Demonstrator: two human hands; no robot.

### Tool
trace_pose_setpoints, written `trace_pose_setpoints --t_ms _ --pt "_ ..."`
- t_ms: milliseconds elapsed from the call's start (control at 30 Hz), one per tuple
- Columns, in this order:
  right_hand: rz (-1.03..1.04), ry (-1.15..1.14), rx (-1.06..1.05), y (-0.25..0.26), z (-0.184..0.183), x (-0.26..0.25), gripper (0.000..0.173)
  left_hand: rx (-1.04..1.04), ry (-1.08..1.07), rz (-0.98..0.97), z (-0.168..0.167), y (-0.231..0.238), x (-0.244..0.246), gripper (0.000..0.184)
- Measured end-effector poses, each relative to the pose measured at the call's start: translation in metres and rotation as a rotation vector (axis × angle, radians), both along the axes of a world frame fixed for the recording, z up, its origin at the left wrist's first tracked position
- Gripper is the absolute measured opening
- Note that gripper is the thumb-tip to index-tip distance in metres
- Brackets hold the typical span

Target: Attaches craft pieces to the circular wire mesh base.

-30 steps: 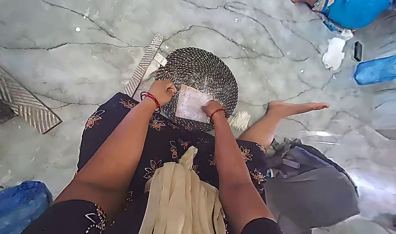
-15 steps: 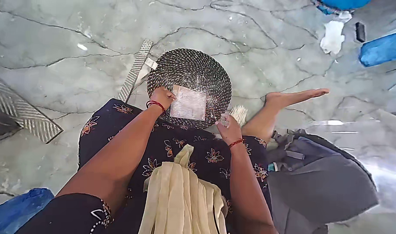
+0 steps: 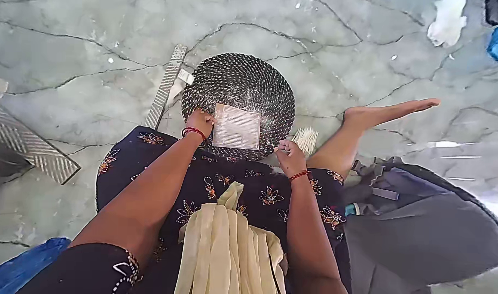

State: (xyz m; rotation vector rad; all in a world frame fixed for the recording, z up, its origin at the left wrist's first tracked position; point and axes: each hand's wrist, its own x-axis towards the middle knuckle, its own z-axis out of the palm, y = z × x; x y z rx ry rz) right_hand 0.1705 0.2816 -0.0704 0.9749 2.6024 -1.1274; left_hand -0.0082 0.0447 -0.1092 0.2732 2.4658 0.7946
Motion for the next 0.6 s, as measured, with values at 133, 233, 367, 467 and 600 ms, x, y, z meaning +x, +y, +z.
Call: trace_pose_setpoints --t_ms 133,233,367,467,600 --pt "-0.005 0.022 -0.011 0.004 -0.001 0.0 0.041 -0.002 0.008 0.004 -0.002 0.001 -0.002 0.026" --pt "-0.006 0.021 -0.015 0.002 0.0 0.0 0.041 -0.015 0.013 0.005 -0.002 0.002 -0.001 0.027" --pt "-0.002 0.011 -0.025 -0.001 -0.001 -0.001 0.039 -0.038 0.022 -0.01 -0.001 0.004 0.001 0.028" --pt "0.019 -0.017 -0.024 -0.003 0.002 -0.003 0.037 -0.033 0.016 -0.027 -0.001 0.005 0.0 0.029" --pt "0.099 -0.058 -0.009 -0.013 0.006 -0.003 0.034 -0.026 0.004 -0.028 -0.001 0.005 0.0 0.029"
